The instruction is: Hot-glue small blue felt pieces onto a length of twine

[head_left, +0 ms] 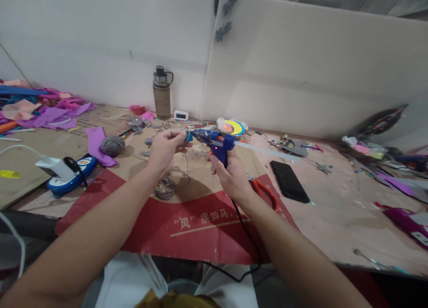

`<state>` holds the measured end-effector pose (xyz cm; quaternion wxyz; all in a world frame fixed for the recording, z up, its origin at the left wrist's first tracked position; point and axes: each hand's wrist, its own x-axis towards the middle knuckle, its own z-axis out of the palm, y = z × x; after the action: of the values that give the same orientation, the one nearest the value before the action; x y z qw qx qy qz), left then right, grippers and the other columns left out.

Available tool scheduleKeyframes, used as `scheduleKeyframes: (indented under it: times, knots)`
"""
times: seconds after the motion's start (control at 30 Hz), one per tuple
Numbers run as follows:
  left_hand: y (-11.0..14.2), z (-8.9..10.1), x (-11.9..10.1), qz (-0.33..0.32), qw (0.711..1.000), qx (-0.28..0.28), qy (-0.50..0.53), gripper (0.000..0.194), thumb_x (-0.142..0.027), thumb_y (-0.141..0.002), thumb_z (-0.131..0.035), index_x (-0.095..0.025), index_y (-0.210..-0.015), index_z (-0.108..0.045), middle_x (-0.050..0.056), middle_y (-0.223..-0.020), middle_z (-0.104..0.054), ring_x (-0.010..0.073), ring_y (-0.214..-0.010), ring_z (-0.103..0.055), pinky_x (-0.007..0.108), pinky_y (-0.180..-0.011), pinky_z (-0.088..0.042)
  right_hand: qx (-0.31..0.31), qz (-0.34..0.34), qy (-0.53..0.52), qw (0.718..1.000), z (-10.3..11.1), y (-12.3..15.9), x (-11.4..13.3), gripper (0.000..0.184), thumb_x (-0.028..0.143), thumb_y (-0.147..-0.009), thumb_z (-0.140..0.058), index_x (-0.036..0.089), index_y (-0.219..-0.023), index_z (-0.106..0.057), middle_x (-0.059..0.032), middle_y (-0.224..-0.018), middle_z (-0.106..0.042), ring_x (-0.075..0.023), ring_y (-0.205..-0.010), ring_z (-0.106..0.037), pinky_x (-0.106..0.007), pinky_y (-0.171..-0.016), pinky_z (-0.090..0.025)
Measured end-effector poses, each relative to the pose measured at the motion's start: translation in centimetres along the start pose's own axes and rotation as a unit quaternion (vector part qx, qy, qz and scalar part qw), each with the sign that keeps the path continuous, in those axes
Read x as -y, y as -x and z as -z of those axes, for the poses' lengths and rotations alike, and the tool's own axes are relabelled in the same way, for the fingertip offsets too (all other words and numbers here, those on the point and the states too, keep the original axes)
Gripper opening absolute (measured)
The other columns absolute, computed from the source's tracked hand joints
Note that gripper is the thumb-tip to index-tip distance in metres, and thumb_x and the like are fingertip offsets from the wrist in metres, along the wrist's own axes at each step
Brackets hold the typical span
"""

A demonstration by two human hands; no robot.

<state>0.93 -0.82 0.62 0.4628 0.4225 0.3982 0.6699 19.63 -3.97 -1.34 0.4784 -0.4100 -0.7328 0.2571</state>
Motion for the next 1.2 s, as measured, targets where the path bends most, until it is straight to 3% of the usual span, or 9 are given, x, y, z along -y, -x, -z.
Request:
scheduleKeyframes:
  times: [0.23,0.83,1.2]
  knots:
    - [0.05,0.03,-0.25,-0.006,1.000,0.001,-0.008,0.022,-0.029,-0.068,-0.077,-0.014,-0.074,-0.062,0.002,-0.066,-0.066,0.0130,-0.058,-0.066,0.021,-0.050,-0.046,-0.001,-0.003,-0.002,1.000,-0.02,0.04,-0.15,0.029,0.048,-0.091,-0.048,0.020,-0.097,-0.055,-0.0077,-0.086,-0.066,-0.0191,-0.072,-0.060,-0.032,-0.065,-0.047]
    - [0.04,0.13,-0.15,0.004,1.000,0.007,-0.008,0.019,-0.026,-0.069,-0.076,-0.013,-0.075,-0.063,0.002,-0.067,-0.067,0.0112,-0.057,-0.066,0.019,-0.048,-0.045,0.002,-0.008,-0.006,1.000,-0.04,0.14,-0.36,0.034,0.047,-0.091,-0.048,0.021,-0.112,-0.054,-0.0063,-0.086,-0.065,-0.0183,-0.069,-0.059,-0.033,-0.064,-0.046]
    - [0.13,-0.06,-0.30,0.009,1.000,0.003,-0.019,0.019,-0.026,-0.069,-0.075,-0.012,-0.075,-0.063,0.002,-0.065,-0.065,0.0107,-0.054,-0.064,0.019,-0.047,-0.044,-0.003,-0.021,-0.007,1.000,-0.11,0.15,-0.41,0.034,0.048,-0.090,-0.049,0.021,-0.111,-0.054,-0.0043,-0.082,-0.063,-0.0169,-0.065,-0.056,-0.031,-0.062,-0.045]
